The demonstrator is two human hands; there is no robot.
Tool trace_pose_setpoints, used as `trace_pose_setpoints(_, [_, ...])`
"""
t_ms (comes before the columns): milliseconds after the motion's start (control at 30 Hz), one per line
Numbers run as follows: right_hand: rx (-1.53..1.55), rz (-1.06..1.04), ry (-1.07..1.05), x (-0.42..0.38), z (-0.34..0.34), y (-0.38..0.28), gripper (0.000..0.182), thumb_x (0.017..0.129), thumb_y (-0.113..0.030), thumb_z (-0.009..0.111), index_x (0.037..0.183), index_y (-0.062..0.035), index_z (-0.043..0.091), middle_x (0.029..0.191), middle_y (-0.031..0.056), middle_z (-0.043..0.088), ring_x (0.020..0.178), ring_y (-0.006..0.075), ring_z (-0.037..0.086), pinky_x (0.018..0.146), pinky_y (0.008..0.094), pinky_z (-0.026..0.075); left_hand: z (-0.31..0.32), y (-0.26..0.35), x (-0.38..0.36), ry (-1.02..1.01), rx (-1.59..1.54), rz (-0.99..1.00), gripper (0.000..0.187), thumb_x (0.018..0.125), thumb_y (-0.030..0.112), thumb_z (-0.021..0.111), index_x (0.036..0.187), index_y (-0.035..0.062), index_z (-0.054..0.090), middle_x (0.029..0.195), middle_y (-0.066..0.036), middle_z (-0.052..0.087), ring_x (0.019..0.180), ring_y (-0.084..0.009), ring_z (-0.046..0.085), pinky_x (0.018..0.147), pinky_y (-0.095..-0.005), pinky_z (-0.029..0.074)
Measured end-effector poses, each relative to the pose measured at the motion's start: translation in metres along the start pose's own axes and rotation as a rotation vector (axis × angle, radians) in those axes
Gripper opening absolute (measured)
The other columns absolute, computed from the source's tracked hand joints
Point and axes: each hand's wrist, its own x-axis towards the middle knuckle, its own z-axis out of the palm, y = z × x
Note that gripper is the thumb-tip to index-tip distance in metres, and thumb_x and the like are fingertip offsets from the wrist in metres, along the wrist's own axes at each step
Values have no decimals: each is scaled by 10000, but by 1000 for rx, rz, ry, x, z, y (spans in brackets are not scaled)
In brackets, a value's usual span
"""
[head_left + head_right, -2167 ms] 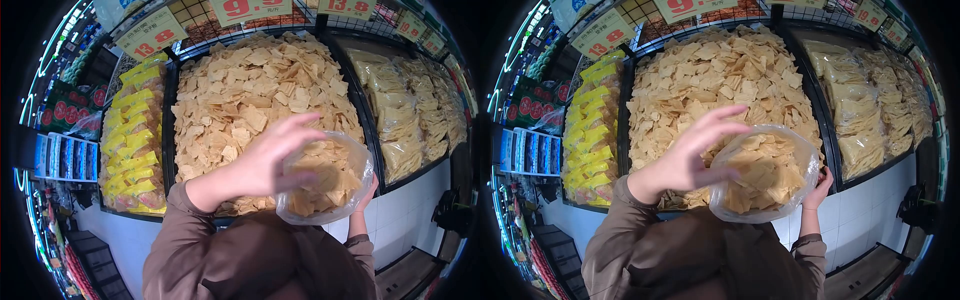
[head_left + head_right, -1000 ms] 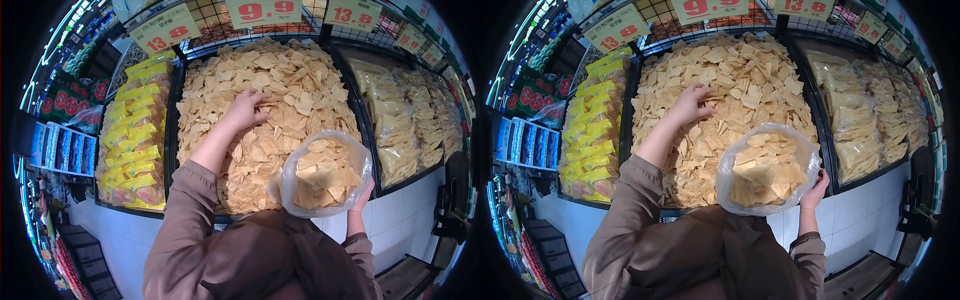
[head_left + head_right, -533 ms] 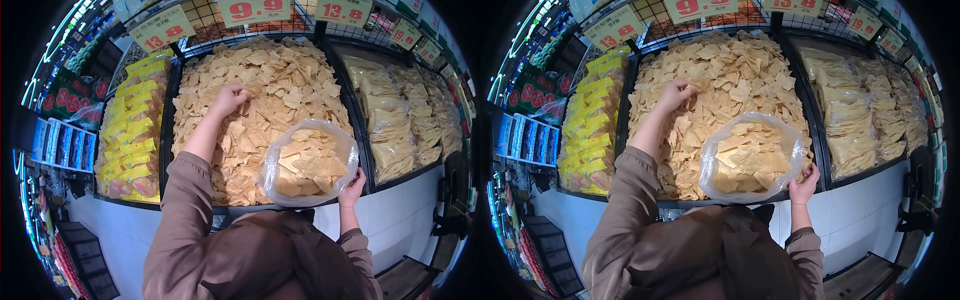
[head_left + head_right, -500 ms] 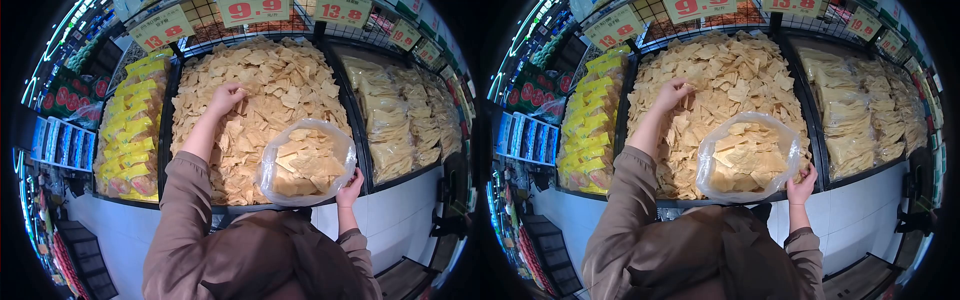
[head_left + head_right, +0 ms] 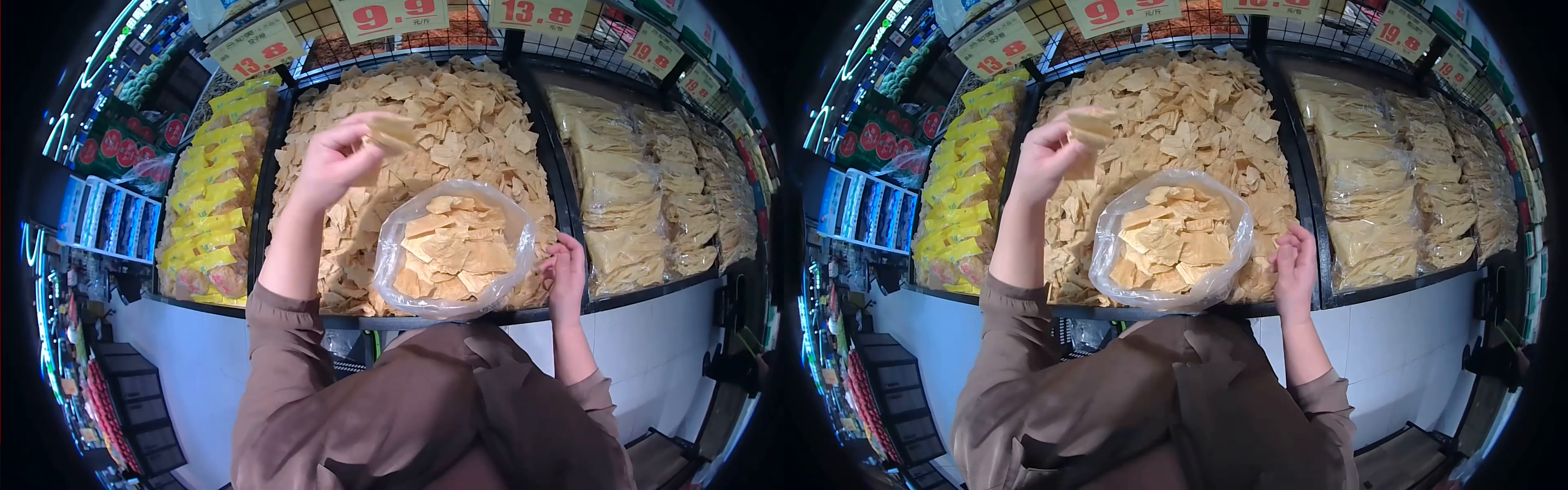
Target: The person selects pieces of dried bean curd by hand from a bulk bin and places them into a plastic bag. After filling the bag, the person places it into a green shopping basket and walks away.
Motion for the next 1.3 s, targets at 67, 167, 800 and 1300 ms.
trace_pose_setpoints(67, [-19, 151, -88, 7, 17, -50, 389, 924, -203, 614, 1227, -13, 460, 961, 40, 541, 696, 62, 517, 592, 193, 431, 37, 16, -11, -184, 30, 116, 213, 763, 77, 650, 958, 76, 734, 1185, -102, 624, 1111, -224, 578, 916, -359, 486])
trace_pose_setpoints(167, [-47, 350, -338, 24, 22, -58, 264, 929, -226, 613, 1085, -26, 540, 835, 6, 576, 627, 57, 522, 549, 197, 426, 84, 21, -25, -404, 485, 372, 208, 737, 114, 701, 944, 114, 720, 1170, -101, 617, 1107, -310, 572, 957, -411, 442])
trace_pose_setpoints(800, [199, 267, -356, -9, 45, -80, 475, 861, 20, 597, 1317, -28, 472, 918, 18, 588, 692, 61, 563, 588, 187, 434, 44, -9, -83, -117, 269, -359, 333, 895, 122, 612, 1227, 100, 607, 1225, -136, 570, 1221, -236, 488, 878, -341, 475])
trace_pose_setpoints(1300, [-7, 7, -351, -9, 51, -137, 249, 887, 87, 456, 1072, 48, 618, 973, 46, 439, 581, 22, 456, 516, 162, 376, 39, 66, -96, -55, 46, -326, 546, 850, -73, 567, 1379, -20, 443, 1399, -95, 458, 986, -42, 543, 737, -167, 448])
